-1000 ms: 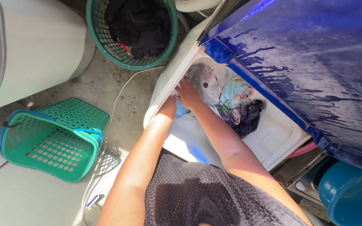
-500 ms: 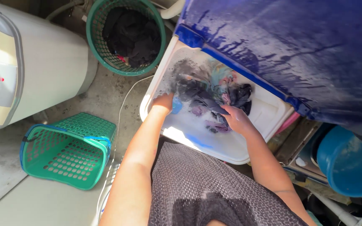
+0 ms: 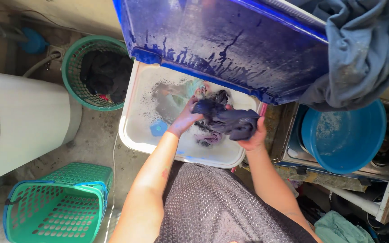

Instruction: The person washes clothes in a tub of soapy water by scrubbing and wringing the garments by hand.

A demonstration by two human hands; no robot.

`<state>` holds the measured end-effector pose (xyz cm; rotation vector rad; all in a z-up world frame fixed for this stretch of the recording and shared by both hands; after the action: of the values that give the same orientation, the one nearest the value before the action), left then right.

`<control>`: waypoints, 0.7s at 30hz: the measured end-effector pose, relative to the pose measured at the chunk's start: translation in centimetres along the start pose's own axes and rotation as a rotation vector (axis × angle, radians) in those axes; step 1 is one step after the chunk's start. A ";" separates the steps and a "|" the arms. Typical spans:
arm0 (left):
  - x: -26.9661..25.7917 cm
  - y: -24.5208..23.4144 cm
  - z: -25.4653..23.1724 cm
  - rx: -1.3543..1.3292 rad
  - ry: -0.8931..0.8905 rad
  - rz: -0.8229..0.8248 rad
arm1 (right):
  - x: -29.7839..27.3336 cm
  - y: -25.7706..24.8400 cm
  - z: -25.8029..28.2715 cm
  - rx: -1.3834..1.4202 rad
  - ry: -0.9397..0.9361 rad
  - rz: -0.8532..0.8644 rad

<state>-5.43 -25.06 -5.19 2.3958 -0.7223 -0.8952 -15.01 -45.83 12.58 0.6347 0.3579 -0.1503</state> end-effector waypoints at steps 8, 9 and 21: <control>-4.4 13.5 -7.4 0.852 0.574 -0.128 | 7.8 -7.2 -16.3 0.475 0.190 0.019; -4.6 13.4 -7.4 0.971 0.647 -0.209 | 8.3 -7.0 -17.4 0.426 0.123 0.057; -1.9 -2.7 -6.9 1.387 0.265 -0.177 | 7.9 -6.0 -10.4 -1.020 0.319 -0.431</control>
<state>-0.97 -20.19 -1.31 3.6794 -1.2921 0.0316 -12.06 -44.59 -1.46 -0.4440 0.8012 -0.2500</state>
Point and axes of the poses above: each hand's wrist, its own x-axis towards the middle knuckle, its own y-axis out of the palm, z = x × y, the point moved 1 cm from there along x, towards the middle knuckle, and after that the axes turned 15 degrees about -x, right-handed, at the moved point
